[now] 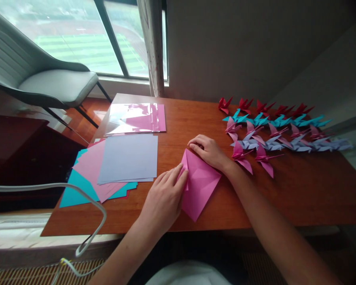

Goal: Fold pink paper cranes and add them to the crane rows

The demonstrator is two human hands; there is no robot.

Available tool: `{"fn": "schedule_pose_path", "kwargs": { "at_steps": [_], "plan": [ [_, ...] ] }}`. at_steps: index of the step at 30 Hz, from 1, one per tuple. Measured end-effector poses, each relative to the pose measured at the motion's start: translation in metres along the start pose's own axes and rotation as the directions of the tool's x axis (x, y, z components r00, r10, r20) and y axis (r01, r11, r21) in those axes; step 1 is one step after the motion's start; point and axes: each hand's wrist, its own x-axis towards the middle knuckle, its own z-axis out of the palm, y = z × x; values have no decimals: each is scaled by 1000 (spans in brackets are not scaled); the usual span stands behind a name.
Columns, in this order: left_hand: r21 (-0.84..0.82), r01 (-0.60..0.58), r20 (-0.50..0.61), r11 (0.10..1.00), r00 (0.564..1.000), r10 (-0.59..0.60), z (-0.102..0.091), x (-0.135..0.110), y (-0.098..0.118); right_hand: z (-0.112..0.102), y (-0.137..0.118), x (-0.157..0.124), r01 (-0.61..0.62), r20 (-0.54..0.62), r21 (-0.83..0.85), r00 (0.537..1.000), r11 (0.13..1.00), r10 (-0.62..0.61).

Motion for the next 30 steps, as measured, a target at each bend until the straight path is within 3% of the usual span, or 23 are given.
{"fn": "schedule_pose_path", "kwargs": {
  "at_steps": [4, 8, 13, 17, 19, 21, 23, 25, 27, 30],
  "plan": [
    [-261, 91, -105, 961, 987, -122, 0, 2, -13, -3, -7, -21, -5, -36, 90, 999, 996, 8],
    [-558, 196, -143, 806, 934, -326, -4, 11, -17, -10, -19, -38, -33, -6, 191, 999, 981, 35],
    [-775, 241, -89, 584, 874, -479, -5, 24, -18, -13, -30, -58, -232, 22, 302, 971, 925, 236],
    [-825, 273, -15, 495, 865, -502, -2, 31, -19, -10, -31, -67, -356, -23, 326, 923, 876, 384],
    [-803, 260, -52, 536, 866, -498, -1, 33, -19, -8, -30, -70, -390, -34, 313, 907, 866, 420],
    [-703, 209, -186, 680, 869, -459, -1, 33, -18, -8, -27, -72, -409, -48, 286, 897, 866, 440],
    [-494, 160, -350, 854, 863, -365, -2, 32, -15, -7, -25, -74, -419, -74, 253, 890, 872, 449],
    [-248, 138, -443, 959, 864, -239, -3, 29, -13, -6, -23, -76, -429, -105, 207, 884, 879, 456],
    [-83, 91, -431, 992, 894, -118, -2, 25, -10, -4, -22, -77, -438, -134, 156, 879, 885, 458],
    [29, -2, -288, 1000, 958, 10, 1, 20, -8, -1, -20, -78, -433, -182, 102, 877, 896, 445]
  ]
}}
